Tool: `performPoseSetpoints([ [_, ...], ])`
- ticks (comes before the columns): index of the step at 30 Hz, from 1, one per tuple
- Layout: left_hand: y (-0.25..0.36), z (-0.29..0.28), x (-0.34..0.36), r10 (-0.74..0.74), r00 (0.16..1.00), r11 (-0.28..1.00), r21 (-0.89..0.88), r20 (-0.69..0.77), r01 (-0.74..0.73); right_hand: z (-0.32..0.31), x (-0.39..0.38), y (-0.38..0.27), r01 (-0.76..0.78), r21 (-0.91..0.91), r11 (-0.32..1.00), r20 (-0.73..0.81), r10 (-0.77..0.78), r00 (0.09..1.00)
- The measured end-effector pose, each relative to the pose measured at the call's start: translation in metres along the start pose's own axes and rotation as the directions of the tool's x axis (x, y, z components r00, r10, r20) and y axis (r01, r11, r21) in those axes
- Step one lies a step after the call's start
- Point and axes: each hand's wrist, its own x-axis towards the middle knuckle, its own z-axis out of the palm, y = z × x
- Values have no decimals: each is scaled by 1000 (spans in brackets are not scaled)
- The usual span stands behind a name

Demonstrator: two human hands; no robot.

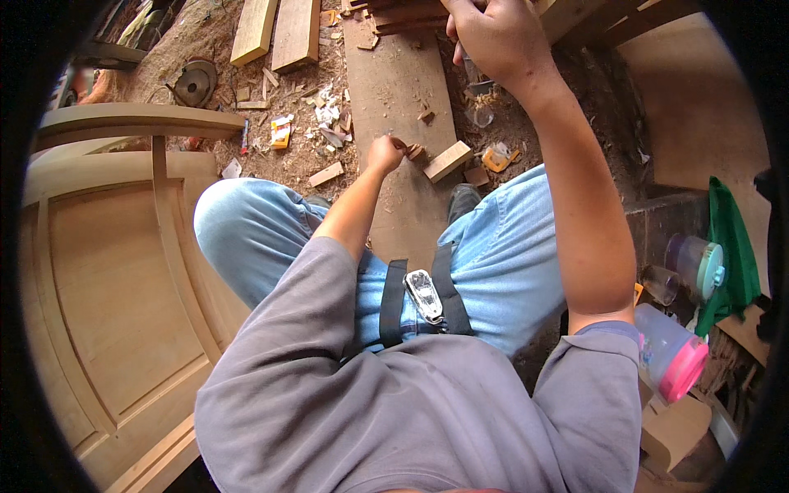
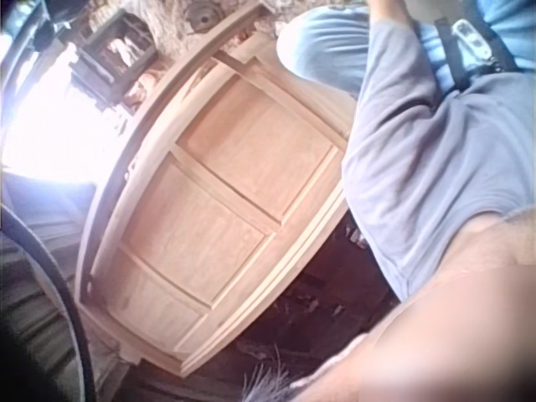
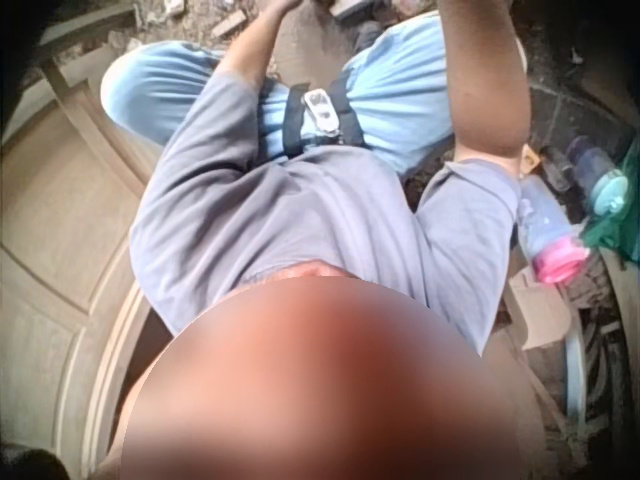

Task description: The person sits on the floor and uses a chisel to shape small wooden blocks. They hold each block in one hand and carefully carve or smooth its edges with the chisel in the other hand, repeating the process for multiple pieces.

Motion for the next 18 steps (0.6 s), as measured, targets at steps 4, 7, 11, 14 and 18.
performPoseSetpoints([
  [4,-14,16,10,-12,999,1000,-2,-37,11,5,2,18,104,-40,994,-2,-104,995],
  [7,-20,21,17,17,999,1000,4,42,-17,10,7,21,141,-22,990,-1,-141,990],
  [11,-11,17,10,-62,993,997,-27,96,65,9,5,14,49,11,999,26,-50,998],
  [14,2,12,1,-22,1000,999,38,5,22,8,3,10,-64,-74,995,73,70,995],
  [18,13,5,-6,-29,999,999,47,29,27,8,-1,9,10,-45,999,87,-6,996],
])
